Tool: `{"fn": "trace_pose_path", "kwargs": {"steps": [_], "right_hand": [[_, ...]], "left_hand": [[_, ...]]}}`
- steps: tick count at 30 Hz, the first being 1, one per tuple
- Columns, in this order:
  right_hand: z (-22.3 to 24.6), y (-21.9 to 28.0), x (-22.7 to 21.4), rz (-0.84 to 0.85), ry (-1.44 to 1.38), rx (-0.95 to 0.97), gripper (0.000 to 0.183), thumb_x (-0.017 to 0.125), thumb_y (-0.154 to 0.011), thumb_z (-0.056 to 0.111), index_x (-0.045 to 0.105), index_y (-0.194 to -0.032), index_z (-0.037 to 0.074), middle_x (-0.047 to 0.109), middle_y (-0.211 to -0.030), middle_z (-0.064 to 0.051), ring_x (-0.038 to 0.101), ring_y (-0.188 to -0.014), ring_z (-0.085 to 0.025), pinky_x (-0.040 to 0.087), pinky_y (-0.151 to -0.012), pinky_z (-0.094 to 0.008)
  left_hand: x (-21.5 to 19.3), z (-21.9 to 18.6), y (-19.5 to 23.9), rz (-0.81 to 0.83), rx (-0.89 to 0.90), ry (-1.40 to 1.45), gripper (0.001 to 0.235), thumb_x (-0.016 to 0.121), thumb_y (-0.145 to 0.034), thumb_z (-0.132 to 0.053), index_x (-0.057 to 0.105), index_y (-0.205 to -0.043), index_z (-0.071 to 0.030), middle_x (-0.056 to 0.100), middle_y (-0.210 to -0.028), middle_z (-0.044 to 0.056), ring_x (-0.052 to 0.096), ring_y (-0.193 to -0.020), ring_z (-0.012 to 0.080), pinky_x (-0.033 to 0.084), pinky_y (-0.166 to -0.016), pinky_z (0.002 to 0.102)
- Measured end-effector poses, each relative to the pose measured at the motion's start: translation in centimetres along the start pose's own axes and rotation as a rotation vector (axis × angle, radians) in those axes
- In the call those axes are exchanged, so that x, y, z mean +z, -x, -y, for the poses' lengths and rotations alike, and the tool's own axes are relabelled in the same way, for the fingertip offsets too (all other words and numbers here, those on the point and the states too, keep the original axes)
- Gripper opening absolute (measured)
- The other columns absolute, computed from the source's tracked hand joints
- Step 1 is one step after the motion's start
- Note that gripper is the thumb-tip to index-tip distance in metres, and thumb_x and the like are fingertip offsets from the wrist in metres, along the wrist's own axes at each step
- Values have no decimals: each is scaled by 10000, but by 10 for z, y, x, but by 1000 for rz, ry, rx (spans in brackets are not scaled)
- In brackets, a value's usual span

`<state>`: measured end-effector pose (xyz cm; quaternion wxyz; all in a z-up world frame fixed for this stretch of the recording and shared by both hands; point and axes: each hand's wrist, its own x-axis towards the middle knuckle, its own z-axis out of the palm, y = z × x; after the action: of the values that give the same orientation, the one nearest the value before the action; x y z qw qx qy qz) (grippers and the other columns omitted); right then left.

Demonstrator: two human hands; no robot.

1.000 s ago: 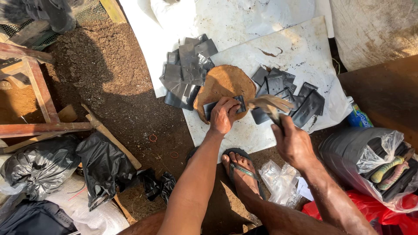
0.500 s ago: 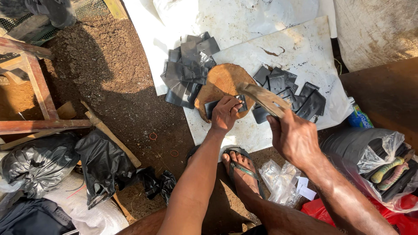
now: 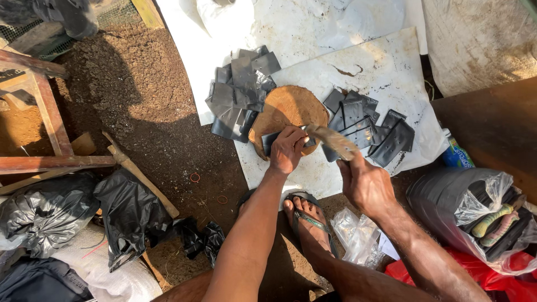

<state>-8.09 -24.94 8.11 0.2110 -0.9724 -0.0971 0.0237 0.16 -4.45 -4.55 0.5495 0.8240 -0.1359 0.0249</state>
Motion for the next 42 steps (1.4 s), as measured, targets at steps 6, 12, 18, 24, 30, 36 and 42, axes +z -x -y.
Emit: {"fn": "trace_pose_path", "kwargs": {"steps": [6,12,18,24,30,36,42], "right_hand": [[-24,24,27,-90,-280,244,288,495,-1070,227,520,-989,-49,589,-532,-129,554,-381,-185,437,-311,-383],[-55,69,100,242,-609,764,435,457,-1073,405,572,-867,40,497,-529,-25,461,-384,-153,438,-331,-377],[-72,108,131,456,-690,887,472,510,-1028,461,591,-877,22,502,-533,-36,485,-409,-166,440,-379,-354],[-86,102,139,616,-391,814,522,523,-1016,517,650,-990,12,622,-680,-120,592,-571,-217,530,-580,-435],[-70,63,104,915,66,574,559,431,-1028,577,632,-1130,65,756,-918,-134,740,-837,-256,585,-837,-478],[-9,-8,27,45,-448,174,511,731,-885,320,596,-1242,-20,664,-1114,-165,740,-858,-264,653,-637,-395],[35,-49,8,-29,-472,-92,222,815,-830,132,721,-1004,31,724,-980,-115,743,-849,-284,606,-708,-408]], "left_hand": [[-4,-6,-1,-4,78,-37,202,737,-927,-135,730,-1110,-51,666,-1026,136,662,-924,344,545,-784,431],[14,18,-2,-128,-6,115,116,713,-968,-136,736,-1058,-66,736,-999,89,731,-879,214,585,-757,339],[24,64,-17,-99,-555,673,114,735,-985,-141,772,-1052,-56,708,-837,-19,585,-617,41,495,-567,213],[-16,70,-33,-105,-720,1095,192,715,-990,-145,753,-1108,3,661,-760,-31,485,-540,11,336,-455,182],[-45,16,-51,-78,-770,1261,203,682,-901,-79,750,-1070,9,741,-852,24,601,-581,32,328,-419,178],[-31,-20,-44,1,-973,1248,119,669,-959,-42,683,-1067,5,747,-929,70,742,-736,147,609,-644,305],[10,8,-5,234,-757,971,219,735,-957,-254,703,-945,-37,641,-713,10,506,-498,60,352,-415,237]]}}
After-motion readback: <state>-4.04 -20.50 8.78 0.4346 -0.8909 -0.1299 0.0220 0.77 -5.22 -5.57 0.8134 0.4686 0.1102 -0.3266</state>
